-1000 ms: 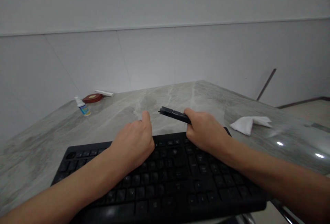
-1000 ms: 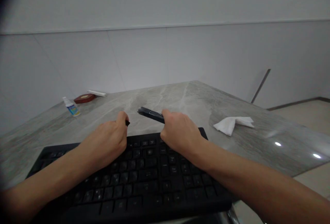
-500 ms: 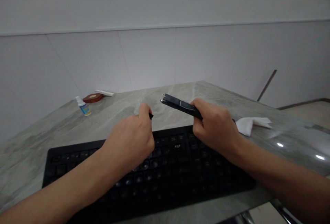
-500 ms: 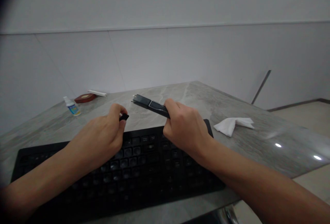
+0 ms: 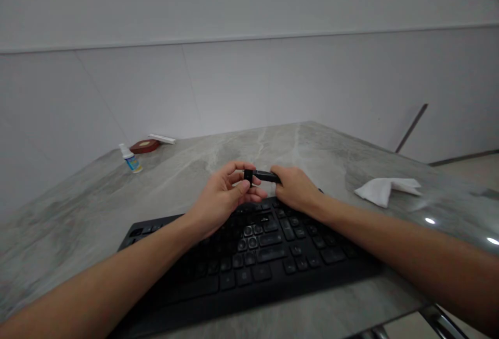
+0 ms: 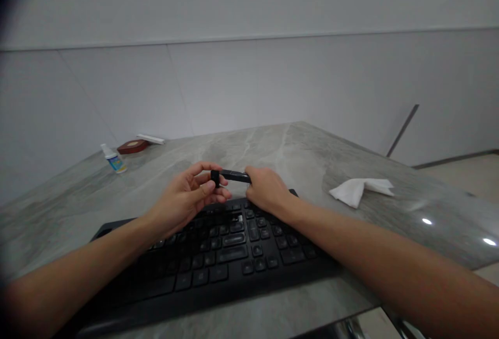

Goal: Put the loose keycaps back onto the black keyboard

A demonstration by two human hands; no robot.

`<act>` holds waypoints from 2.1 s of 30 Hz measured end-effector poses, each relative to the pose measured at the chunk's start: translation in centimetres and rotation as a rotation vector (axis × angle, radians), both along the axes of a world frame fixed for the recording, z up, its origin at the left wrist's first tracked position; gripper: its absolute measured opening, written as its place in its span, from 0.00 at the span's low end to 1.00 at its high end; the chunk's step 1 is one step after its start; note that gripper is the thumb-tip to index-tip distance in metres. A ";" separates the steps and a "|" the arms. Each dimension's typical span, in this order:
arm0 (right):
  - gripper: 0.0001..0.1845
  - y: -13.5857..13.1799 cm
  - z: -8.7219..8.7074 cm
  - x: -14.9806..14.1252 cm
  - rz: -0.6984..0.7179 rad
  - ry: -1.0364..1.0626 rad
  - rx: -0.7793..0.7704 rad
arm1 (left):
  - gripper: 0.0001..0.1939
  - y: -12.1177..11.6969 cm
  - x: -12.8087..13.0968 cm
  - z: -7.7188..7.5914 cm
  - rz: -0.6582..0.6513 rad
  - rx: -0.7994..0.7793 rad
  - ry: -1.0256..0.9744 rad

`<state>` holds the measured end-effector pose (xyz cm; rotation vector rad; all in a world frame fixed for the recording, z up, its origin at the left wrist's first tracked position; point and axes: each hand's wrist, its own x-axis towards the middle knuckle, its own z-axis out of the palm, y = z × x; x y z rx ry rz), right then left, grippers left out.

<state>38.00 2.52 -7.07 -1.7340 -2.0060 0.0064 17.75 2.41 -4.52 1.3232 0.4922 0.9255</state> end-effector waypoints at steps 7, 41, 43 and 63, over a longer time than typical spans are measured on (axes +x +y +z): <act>0.10 -0.1 1.0 0.6 0.011 0.222 0.122 | 0.15 0.1 -0.3 -0.8 -0.127 -0.020 -0.101; 0.10 1.7 -0.2 2.5 0.095 0.248 -0.109 | 0.11 0.2 -0.5 -2.7 -0.006 1.139 0.799; 0.07 1.7 -0.3 2.6 0.106 0.211 -0.129 | 0.10 0.1 -0.6 -2.5 -0.013 1.115 0.787; 0.19 -1.0 2.1 2.8 0.326 0.538 -0.447 | 0.12 -0.7 -0.7 -2.4 0.017 1.310 0.727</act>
